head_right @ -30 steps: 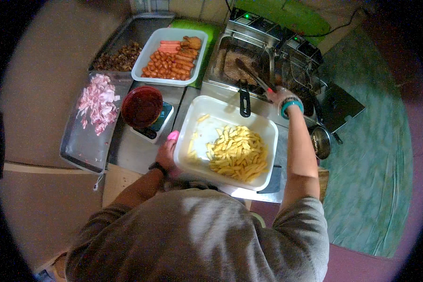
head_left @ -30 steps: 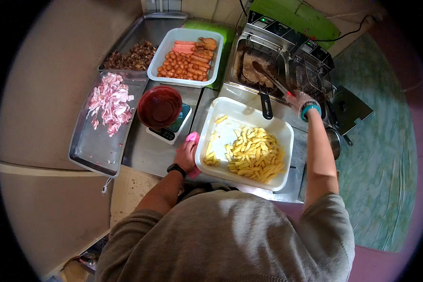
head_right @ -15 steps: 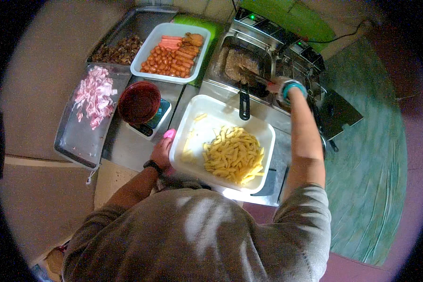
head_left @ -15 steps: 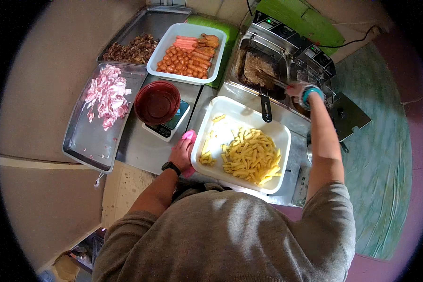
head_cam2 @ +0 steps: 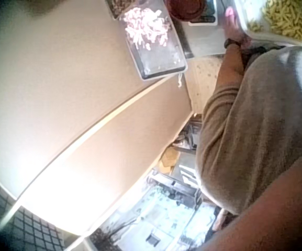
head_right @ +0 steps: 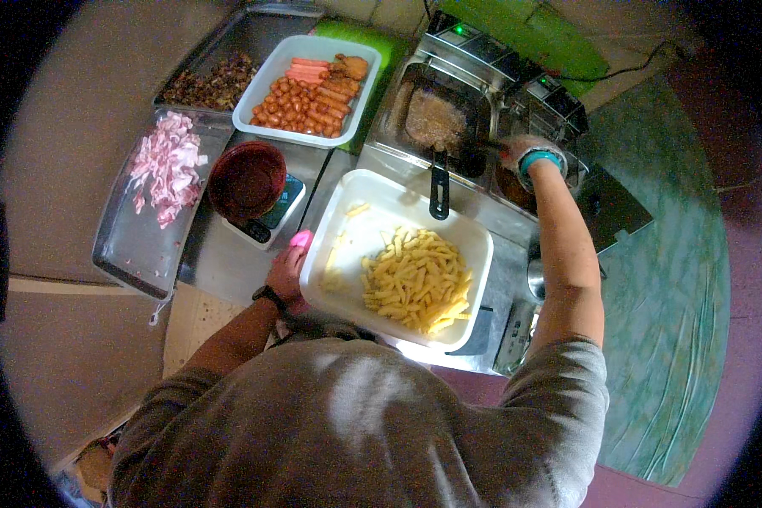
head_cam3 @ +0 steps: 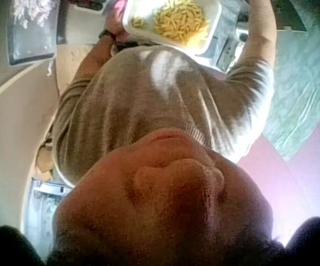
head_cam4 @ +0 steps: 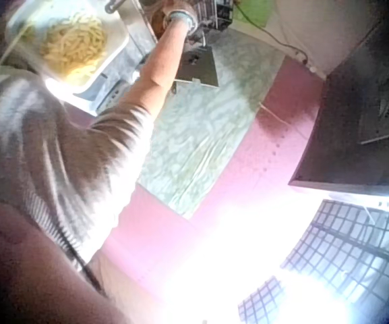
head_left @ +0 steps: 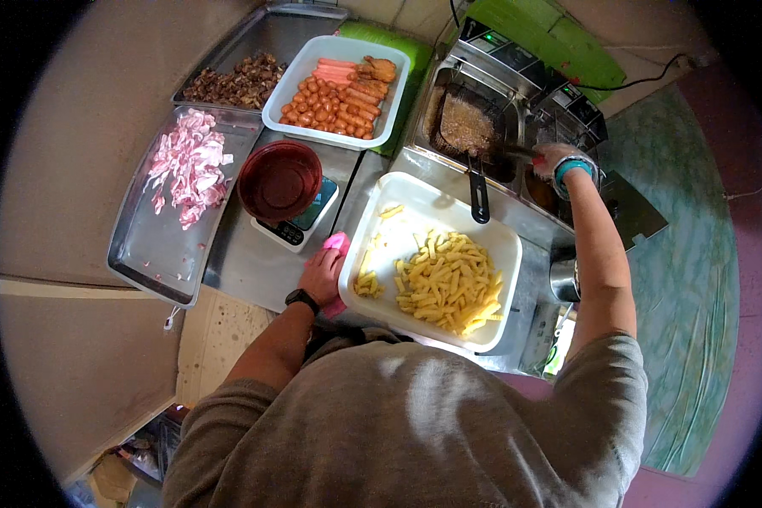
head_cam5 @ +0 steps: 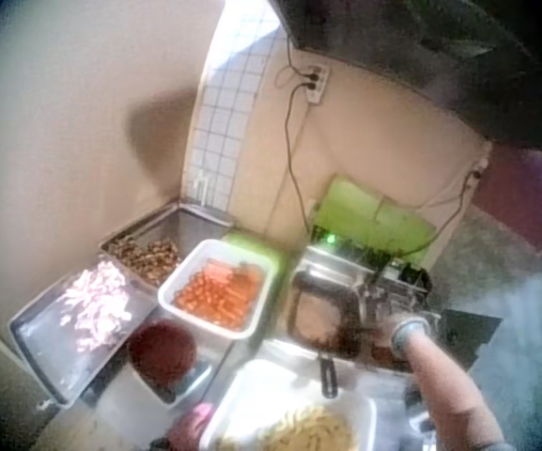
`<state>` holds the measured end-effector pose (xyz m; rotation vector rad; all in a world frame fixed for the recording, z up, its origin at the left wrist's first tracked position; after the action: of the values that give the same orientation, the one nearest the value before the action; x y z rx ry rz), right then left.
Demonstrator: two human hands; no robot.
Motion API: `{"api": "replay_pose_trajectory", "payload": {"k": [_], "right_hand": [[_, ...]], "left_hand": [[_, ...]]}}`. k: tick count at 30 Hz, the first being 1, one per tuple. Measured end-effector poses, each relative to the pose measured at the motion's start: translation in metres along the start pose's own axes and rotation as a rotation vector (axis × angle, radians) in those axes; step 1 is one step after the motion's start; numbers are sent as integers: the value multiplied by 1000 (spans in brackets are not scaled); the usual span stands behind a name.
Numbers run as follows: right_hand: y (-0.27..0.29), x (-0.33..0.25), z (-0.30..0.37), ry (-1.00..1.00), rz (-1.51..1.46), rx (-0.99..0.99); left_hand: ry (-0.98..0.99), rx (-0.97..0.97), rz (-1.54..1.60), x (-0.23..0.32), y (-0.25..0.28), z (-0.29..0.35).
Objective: The person uses tongs to retrieve fried food from a deep fryer and places it into a paper container lined with lettuce. They then add french fries to the container by hand.
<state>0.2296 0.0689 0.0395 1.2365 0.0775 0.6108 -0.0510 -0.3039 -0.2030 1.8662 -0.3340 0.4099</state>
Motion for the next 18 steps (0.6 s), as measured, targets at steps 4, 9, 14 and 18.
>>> {"api": "replay_pose_trajectory", "payload": {"k": [4,9,14,18], "right_hand": [[10,10,-5,-63,-126,67],[-24,30,-53,-53,-171,-51],[-49,-28,-47,-127,-320,-45],[-34,-21,-31,8,-372,-130]], "left_hand": [[7,22,-42,5,7,-1],[-62,45,-76,0,-5,-1],[-122,-8,-179,-3,-6,3],[-113,-12,-193,0,-1,3]]}}
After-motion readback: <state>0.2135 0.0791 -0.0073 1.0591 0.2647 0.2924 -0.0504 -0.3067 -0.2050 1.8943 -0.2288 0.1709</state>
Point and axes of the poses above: each hand's wrist, its own z-axis away from the middle knuckle, its own y-axis out of the back of the hand, x = y × z, the point moved 3 cm from there along -z, towards the middle knuckle, and after that the axes turned 10 degrees about -z, right-handed, at the moved point
